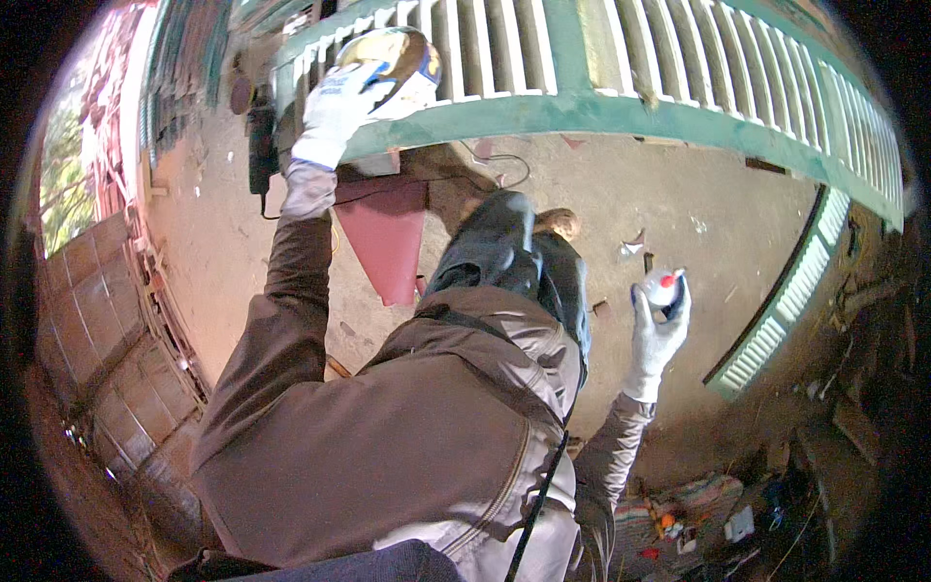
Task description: The person sands a green wooden shutter with an orbital sander, then applies a brown paste filler with a putty knife to fill holes and imperfections. The person also applies glue from a bottle to the slats and wipes the surface with a cloth.
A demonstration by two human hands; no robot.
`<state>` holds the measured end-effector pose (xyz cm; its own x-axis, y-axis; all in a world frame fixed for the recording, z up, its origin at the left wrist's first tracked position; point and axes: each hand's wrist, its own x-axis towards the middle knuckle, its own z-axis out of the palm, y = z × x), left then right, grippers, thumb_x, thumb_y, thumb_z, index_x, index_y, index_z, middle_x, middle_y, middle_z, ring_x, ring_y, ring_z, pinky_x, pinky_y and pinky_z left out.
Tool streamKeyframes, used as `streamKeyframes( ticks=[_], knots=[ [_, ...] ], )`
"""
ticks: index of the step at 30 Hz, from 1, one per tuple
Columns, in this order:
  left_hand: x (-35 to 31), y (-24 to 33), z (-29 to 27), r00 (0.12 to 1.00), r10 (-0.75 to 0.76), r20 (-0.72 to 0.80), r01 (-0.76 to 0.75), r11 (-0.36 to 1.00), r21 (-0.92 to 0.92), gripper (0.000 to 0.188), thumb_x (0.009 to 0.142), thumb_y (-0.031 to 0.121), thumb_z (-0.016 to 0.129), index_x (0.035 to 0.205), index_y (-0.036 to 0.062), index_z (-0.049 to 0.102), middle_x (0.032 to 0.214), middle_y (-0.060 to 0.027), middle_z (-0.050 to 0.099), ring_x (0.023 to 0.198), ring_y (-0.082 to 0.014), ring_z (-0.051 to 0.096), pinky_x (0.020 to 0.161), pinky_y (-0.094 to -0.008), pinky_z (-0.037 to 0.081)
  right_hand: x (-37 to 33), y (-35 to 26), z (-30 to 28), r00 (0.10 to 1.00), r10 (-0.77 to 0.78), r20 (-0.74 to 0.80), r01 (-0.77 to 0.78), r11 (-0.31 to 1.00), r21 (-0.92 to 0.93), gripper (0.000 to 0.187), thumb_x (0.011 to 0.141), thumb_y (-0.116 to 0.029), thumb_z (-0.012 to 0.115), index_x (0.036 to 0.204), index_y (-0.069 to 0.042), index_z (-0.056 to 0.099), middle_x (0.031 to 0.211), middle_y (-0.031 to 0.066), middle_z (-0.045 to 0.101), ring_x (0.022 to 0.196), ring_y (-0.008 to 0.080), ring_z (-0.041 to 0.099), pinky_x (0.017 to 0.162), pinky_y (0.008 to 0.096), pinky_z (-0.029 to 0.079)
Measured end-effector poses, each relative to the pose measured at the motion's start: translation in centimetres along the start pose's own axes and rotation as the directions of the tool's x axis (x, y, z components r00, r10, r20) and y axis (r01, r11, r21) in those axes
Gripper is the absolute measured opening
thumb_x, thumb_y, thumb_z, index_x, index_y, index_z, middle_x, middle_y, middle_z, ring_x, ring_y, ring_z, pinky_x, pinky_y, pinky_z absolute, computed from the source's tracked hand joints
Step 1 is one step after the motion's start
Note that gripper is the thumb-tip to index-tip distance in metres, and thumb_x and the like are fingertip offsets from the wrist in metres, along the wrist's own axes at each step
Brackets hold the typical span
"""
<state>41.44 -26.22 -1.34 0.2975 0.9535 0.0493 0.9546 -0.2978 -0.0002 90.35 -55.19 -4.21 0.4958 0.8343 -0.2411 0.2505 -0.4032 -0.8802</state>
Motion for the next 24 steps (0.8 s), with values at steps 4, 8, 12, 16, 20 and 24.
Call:
streamKeyframes(
  ticks=[4,8,12,16,20,24],
  knots=[
    [2.3,0.8,-0.3,0.993,-0.073,0.088,0.069,0.996,0.055,0.053,0.092,0.056,0.062,0.130,0.0198,0.069,0.127,-0.0147,0.069,0.115,-0.0322,0.066,0.098,-0.0449,0.052,1.3,0.3,-0.4,0.999,0.037,-0.036,-0.036,0.999,0.013,0.065,0.082,-0.005,0.085,0.140,0.003,0.056,0.128,0.0110,0.064,0.108,0.0153,0.063,0.094,0.0310,0.052],
    [3.2,0.8,1.7,0.999,0.018,0.034,-0.018,1.000,0.016,0.044,0.091,0.047,0.064,0.127,0.0206,0.070,0.127,-0.0107,0.070,0.116,-0.0290,0.066,0.099,-0.0426,0.051,1.5,-0.2,1.2,0.997,0.075,-0.031,-0.075,0.997,-0.014,0.065,0.081,-0.006,0.086,0.138,0.003,0.057,0.124,0.0103,0.065,0.102,0.0158,0.064,0.093,0.0315,0.053],
    [2.4,0.5,4.1,0.997,0.056,-0.058,-0.055,0.998,0.023,0.028,0.090,0.032,0.069,0.114,0.0199,0.076,0.115,-0.0066,0.074,0.105,-0.0258,0.070,0.092,-0.0408,0.054,1.7,-1.7,3.0,0.998,0.065,-0.001,-0.065,0.994,-0.086,0.074,0.080,-0.006,0.088,0.144,0.003,0.053,0.142,0.0160,0.061,0.123,0.0189,0.060,0.105,0.0334,0.048],
    [2.9,2.4,2.4,0.996,0.007,-0.090,-0.008,1.000,-0.013,0.015,0.089,0.027,0.070,0.098,0.0186,0.078,0.100,-0.0041,0.076,0.090,-0.0255,0.072,0.083,-0.0391,0.056,2.6,-4.3,4.8,0.990,0.141,-0.014,-0.141,0.989,-0.031,0.073,0.080,-0.007,0.088,0.143,0.004,0.054,0.138,0.0162,0.062,0.119,0.0183,0.061,0.103,0.0341,0.049],
    [3.0,1.9,2.8,0.986,0.017,-0.164,-0.016,1.000,0.009,0.014,0.087,0.026,0.070,0.096,0.0176,0.078,0.096,-0.0042,0.076,0.087,-0.0276,0.071,0.085,-0.0399,0.056,4.1,-4.4,5.6,0.997,0.080,-0.021,-0.081,0.995,-0.060,0.071,0.079,-0.007,0.088,0.141,0.005,0.056,0.134,0.0165,0.064,0.115,0.0187,0.063,0.101,0.0353,0.050],
    [3.1,3.2,0.9,0.984,-0.112,-0.141,0.101,0.992,-0.079,0.018,0.089,0.029,0.069,0.097,0.0140,0.076,0.099,-0.0078,0.074,0.092,-0.0307,0.069,0.086,-0.0430,0.055,4.8,-3.9,5.4,0.994,0.108,-0.012,-0.109,0.994,-0.019,0.071,0.078,-0.008,0.089,0.140,0.004,0.057,0.133,0.0169,0.064,0.116,0.0195,0.063,0.101,0.0355,0.050]
  ],
)
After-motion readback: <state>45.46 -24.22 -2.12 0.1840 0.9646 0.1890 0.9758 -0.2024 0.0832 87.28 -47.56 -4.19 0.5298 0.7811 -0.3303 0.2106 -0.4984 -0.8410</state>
